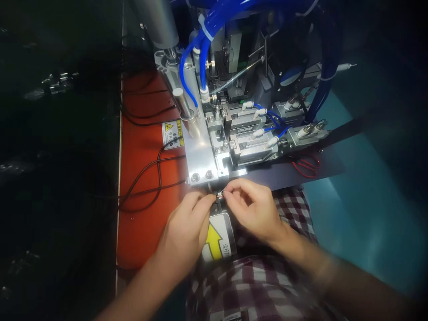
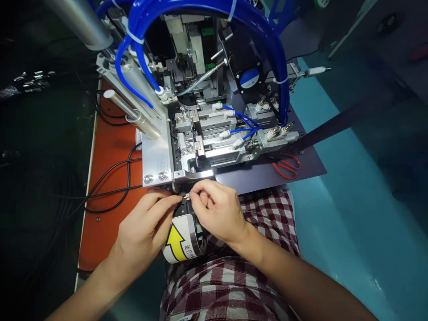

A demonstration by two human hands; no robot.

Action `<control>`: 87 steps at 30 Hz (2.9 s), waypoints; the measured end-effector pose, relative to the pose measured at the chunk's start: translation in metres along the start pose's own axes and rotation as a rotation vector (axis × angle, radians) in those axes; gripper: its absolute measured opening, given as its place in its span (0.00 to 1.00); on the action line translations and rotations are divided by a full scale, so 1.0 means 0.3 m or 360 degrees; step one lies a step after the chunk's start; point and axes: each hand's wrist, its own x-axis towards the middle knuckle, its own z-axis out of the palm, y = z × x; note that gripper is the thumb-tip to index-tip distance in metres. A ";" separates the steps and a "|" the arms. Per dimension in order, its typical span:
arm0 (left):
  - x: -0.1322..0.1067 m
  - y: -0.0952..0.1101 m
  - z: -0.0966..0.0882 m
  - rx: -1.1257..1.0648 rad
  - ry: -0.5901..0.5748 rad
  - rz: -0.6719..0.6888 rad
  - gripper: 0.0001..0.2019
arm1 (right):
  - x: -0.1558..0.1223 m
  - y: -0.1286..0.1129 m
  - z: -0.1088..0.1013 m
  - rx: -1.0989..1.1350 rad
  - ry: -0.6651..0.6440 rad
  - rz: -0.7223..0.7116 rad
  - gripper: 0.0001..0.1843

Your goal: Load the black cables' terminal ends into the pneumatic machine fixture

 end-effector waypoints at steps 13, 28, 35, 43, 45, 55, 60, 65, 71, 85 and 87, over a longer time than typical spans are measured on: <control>0.001 -0.003 0.004 0.0002 -0.0003 -0.0002 0.13 | -0.012 -0.003 -0.012 0.0138 -0.0077 0.0187 0.04; 0.001 0.002 0.003 -0.0016 -0.0004 -0.0018 0.13 | -0.014 -0.009 -0.002 -0.0146 -0.0171 -0.0041 0.05; -0.004 0.002 0.004 -0.0028 -0.0017 -0.0016 0.13 | -0.026 -0.008 -0.009 -0.0150 -0.0222 -0.0019 0.05; -0.006 0.001 0.002 -0.0037 -0.0032 -0.0038 0.13 | -0.033 0.002 -0.002 0.0035 -0.0249 0.0197 0.07; -0.008 0.000 0.003 -0.0041 -0.0033 -0.0035 0.13 | -0.028 -0.007 -0.002 -0.0027 -0.0222 0.0135 0.06; -0.006 0.013 -0.004 0.0054 -0.0039 0.0117 0.13 | -0.005 -0.036 0.003 0.0067 -0.0180 0.0133 0.06; -0.013 0.021 -0.018 0.0144 0.0075 0.0300 0.13 | -0.002 -0.032 0.000 0.0343 -0.0131 0.0210 0.07; 0.015 0.083 -0.083 -0.0211 0.0123 0.0099 0.12 | -0.017 -0.058 -0.053 0.0868 -0.0119 0.0361 0.09; -0.022 0.184 -0.100 -0.0647 0.0053 -0.0204 0.11 | -0.115 -0.079 -0.138 0.1005 -0.0278 0.0452 0.12; -0.080 0.283 -0.086 -0.1374 -0.0099 -0.1051 0.06 | -0.230 -0.121 -0.145 0.0837 -0.0360 0.0552 0.08; -0.089 0.282 -0.078 -0.1444 -0.0026 -0.1062 0.05 | -0.235 -0.127 -0.140 0.0893 -0.0370 0.0554 0.07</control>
